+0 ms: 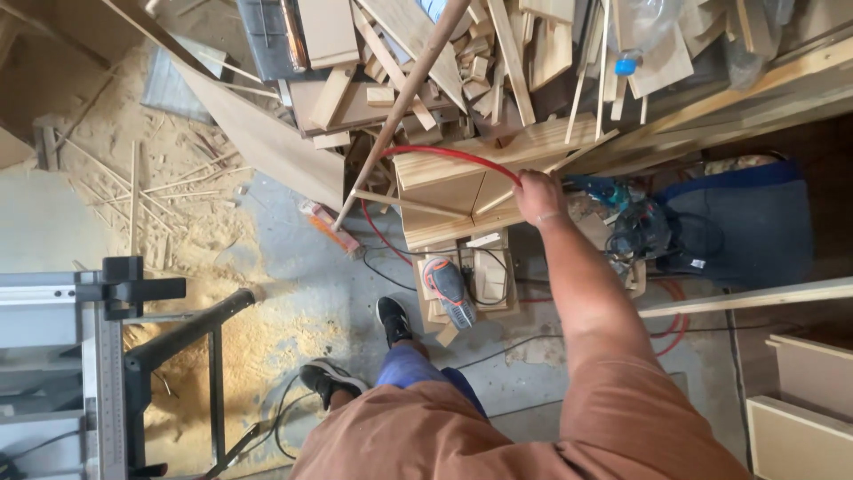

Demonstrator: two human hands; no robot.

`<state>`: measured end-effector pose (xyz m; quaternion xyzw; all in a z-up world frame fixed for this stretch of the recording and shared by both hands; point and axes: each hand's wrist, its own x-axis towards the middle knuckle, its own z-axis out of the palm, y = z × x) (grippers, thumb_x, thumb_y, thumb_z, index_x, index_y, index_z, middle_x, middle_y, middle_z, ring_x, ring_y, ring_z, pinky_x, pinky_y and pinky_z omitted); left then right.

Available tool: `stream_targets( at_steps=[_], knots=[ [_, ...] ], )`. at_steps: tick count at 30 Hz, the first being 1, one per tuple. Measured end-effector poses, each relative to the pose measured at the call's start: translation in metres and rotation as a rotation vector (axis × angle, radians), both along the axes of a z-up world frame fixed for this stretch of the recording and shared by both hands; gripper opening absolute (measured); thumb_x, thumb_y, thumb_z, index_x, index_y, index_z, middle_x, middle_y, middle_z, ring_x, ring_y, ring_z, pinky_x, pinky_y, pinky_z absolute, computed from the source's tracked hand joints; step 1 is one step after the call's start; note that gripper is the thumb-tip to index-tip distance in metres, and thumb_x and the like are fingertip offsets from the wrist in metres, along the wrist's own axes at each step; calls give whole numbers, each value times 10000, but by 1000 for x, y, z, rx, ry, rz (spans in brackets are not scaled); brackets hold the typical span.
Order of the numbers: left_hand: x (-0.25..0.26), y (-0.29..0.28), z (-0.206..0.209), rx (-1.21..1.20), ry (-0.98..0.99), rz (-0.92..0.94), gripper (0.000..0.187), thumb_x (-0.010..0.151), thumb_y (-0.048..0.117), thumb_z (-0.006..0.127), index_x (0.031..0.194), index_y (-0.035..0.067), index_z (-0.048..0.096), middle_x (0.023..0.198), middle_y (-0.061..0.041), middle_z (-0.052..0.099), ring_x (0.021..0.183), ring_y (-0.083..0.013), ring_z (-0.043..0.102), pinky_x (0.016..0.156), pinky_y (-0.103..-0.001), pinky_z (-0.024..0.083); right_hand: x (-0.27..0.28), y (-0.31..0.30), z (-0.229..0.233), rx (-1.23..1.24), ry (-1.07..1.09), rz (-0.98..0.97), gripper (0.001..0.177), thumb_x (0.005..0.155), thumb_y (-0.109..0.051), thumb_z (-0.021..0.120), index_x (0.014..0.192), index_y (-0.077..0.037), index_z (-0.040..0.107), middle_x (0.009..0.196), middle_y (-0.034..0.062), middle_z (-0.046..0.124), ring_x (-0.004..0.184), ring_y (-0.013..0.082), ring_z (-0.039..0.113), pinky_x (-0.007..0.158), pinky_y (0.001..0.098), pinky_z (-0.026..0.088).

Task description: Measuring and marking wood strips on a table saw crosscut sled

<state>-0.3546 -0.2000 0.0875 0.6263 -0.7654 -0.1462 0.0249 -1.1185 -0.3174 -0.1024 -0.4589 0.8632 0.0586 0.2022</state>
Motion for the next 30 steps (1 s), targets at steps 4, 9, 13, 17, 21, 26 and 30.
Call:
stream_targets(
  at_steps=[4, 9, 13, 17, 21, 26, 30],
  knots=[
    [-21, -18, 11, -55, 17, -15, 149, 833, 260, 692, 947, 277, 787, 1058, 8, 768, 912, -258, 735, 861, -433, 544, 15, 11, 64, -433, 34, 344, 113, 995, -119, 586, 1007, -44, 670, 855, 167, 712, 852, 461, 633, 950, 534, 498],
    [-93, -80, 29, -57, 42, -23, 201, 912, 329, 703, 1006, 169, 781, 979, -7, 766, 947, -262, 712, 810, -396, 564, 49, 6, 102, -357, -118, 370, 251, 1029, -171, 605, 1244, -51, 658, 1101, 133, 732, 989, 317, 713, 835, 448, 621],
    [-141, -116, 22, -60, 149, -179, 244, 929, 346, 685, 968, 125, 781, 983, -26, 786, 955, -244, 727, 760, -395, 588, 72, 5, 95, -777, -158, 620, 467, 918, -30, 717, 1364, -113, 607, 995, 120, 728, 801, 299, 685, 675, 428, 594],
    [-193, -139, 21, -11, 223, -305, 244, 908, 286, 714, 1002, 67, 765, 1000, -82, 788, 962, -277, 729, 833, -424, 594, 118, -4, 118, -888, -176, 704, 488, 922, -88, 793, 1367, -153, 605, 808, 0, 676, 609, 156, 602, 498, 329, 568],
    [-246, -174, 28, -147, 239, -327, 513, 809, 361, 792, 1250, 128, 674, 1162, -101, 686, 1008, -358, 697, 796, -472, 572, 149, 2, 117, -879, -231, 645, 385, 955, -227, 688, 1340, -209, 681, 746, 46, 629, 666, 263, 681, 623, 377, 592],
    [-304, -253, 56, -220, 256, -428, 681, 820, 310, 806, 1412, 59, 583, 1325, -237, 595, 1091, -492, 646, 757, -581, 569, 155, 19, 130, -703, -258, 758, 372, 982, -304, 623, 1353, -295, 649, 729, 31, 567, 686, 252, 659, 657, 383, 589],
    [-319, -270, 23, -258, 151, -478, 619, 791, 411, 827, 1330, 162, 653, 1326, -126, 614, 1106, -382, 669, 830, -492, 587, 133, 50, 94, -567, -264, 723, 359, 961, -317, 668, 1319, -327, 650, 764, 39, 599, 752, 270, 690, 689, 400, 596]
  ],
)
